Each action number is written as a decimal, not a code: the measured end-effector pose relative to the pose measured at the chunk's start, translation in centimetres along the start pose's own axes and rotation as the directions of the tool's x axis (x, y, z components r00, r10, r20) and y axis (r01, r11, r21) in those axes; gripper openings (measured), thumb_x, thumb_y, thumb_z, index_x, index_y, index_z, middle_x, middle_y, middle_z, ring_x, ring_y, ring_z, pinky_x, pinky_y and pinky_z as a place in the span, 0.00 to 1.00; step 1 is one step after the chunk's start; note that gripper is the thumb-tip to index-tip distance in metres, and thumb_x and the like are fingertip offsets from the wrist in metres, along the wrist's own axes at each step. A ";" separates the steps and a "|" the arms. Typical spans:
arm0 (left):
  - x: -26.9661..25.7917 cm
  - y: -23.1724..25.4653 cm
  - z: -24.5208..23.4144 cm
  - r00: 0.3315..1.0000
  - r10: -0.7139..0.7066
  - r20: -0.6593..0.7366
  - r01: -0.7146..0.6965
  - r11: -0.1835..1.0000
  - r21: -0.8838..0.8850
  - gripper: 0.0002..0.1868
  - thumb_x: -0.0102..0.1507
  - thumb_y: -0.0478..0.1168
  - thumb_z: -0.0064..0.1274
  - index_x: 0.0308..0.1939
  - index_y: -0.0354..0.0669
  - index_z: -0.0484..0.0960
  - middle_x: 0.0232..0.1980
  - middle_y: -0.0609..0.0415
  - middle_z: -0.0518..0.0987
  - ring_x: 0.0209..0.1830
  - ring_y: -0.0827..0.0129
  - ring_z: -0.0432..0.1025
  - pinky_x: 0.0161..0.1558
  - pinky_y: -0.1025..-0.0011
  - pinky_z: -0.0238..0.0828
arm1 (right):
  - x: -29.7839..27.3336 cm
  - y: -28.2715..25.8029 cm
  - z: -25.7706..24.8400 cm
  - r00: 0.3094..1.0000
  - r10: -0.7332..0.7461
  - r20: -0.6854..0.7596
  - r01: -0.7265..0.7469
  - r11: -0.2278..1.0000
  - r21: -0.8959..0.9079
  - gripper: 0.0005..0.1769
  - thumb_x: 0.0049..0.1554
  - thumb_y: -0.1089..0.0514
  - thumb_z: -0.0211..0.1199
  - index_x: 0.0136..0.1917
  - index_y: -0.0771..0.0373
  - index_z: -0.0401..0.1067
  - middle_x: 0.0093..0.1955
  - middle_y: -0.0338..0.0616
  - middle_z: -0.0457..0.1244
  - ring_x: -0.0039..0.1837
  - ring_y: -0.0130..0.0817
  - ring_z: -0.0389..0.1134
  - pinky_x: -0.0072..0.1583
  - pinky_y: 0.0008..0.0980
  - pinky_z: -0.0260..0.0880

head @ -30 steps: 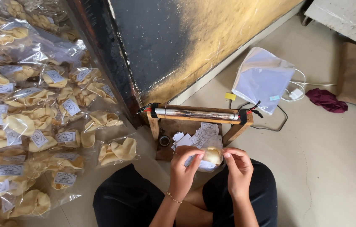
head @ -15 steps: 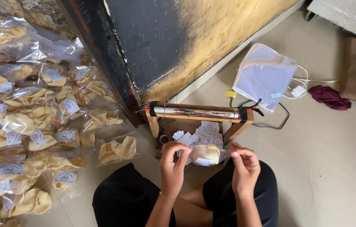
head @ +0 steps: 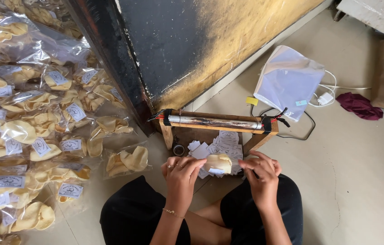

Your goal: Manually packaging snacks into plastic bags with labels and sealing them using a heat sealer.

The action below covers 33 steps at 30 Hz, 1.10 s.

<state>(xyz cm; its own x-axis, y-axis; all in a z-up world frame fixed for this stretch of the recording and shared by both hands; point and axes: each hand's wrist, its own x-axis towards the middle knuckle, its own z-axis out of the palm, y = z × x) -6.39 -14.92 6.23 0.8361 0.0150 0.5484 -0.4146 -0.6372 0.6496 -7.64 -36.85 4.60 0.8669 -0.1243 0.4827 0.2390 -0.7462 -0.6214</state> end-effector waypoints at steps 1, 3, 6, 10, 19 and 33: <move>0.0 -0.3 0.1 0.999 0.037 0.006 -0.038 0.998 0.057 0.10 0.57 0.38 0.62 0.42 0.58 0.87 0.39 0.71 0.82 0.44 0.72 0.69 0.56 0.65 0.54 | -0.1 0.6 0.6 0.999 -0.049 -0.013 0.048 0.997 -0.053 0.09 0.49 0.62 0.73 0.45 0.54 0.81 0.44 0.29 0.69 0.68 0.32 0.67 0.69 0.38 0.50; 0.0 -0.9 0.3 0.998 0.069 0.015 -0.070 0.991 0.115 0.10 0.56 0.37 0.63 0.40 0.57 0.86 0.40 0.70 0.81 0.44 0.70 0.69 0.57 0.64 0.56 | 0.0 1.5 1.3 0.995 -0.097 -0.018 0.094 0.990 -0.106 0.09 0.50 0.62 0.73 0.45 0.54 0.79 0.44 0.31 0.66 0.66 0.32 0.67 0.69 0.39 0.51; 1.0 -1.5 0.2 0.990 0.086 0.110 -0.106 0.977 0.183 0.07 0.58 0.40 0.62 0.39 0.58 0.84 0.43 0.73 0.83 0.65 0.64 0.66 0.67 0.55 0.51 | 0.9 1.6 1.4 0.996 -0.067 0.057 0.073 0.993 -0.098 0.10 0.48 0.63 0.74 0.44 0.59 0.79 0.49 0.36 0.67 0.69 0.35 0.67 0.69 0.40 0.50; 2.6 -1.5 1.6 0.994 -0.106 0.031 0.109 0.985 -0.135 0.12 0.57 0.35 0.63 0.41 0.58 0.88 0.37 0.68 0.86 0.44 0.73 0.74 0.56 0.67 0.61 | 1.7 2.1 2.7 0.980 0.193 0.047 -0.195 0.887 0.419 0.01 0.55 0.67 0.66 0.42 0.67 0.75 0.49 0.50 0.70 0.54 0.39 0.71 0.59 0.38 0.67; 5.5 -0.3 7.3 0.578 -0.777 0.251 0.598 0.193 -0.778 0.29 0.57 0.42 0.67 0.61 0.43 0.78 0.45 0.49 0.84 0.48 0.68 0.72 0.55 0.64 0.66 | 5.6 -0.2 6.7 0.684 0.730 0.012 -0.288 0.254 0.923 0.08 0.64 0.62 0.59 0.41 0.60 0.72 0.31 0.36 0.59 0.35 0.20 0.62 0.43 0.19 0.59; 6.6 -2.0 9.3 0.454 -0.832 0.320 0.589 0.011 -0.808 0.36 0.53 0.42 0.72 0.52 0.49 0.60 0.50 0.51 0.83 0.43 0.77 0.65 0.39 0.76 0.53 | 6.7 -0.7 7.4 0.577 0.813 0.074 -0.333 0.151 0.931 0.03 0.62 0.58 0.65 0.45 0.56 0.75 0.32 0.31 0.62 0.36 0.17 0.65 0.41 0.19 0.57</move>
<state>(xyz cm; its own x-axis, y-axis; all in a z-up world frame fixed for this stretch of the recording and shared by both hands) 3.29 -20.73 3.67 0.8392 0.2905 -0.4598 0.1976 0.6248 0.7554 1.23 -32.31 3.73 0.7273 -0.6299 -0.2725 0.1550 0.5375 -0.8289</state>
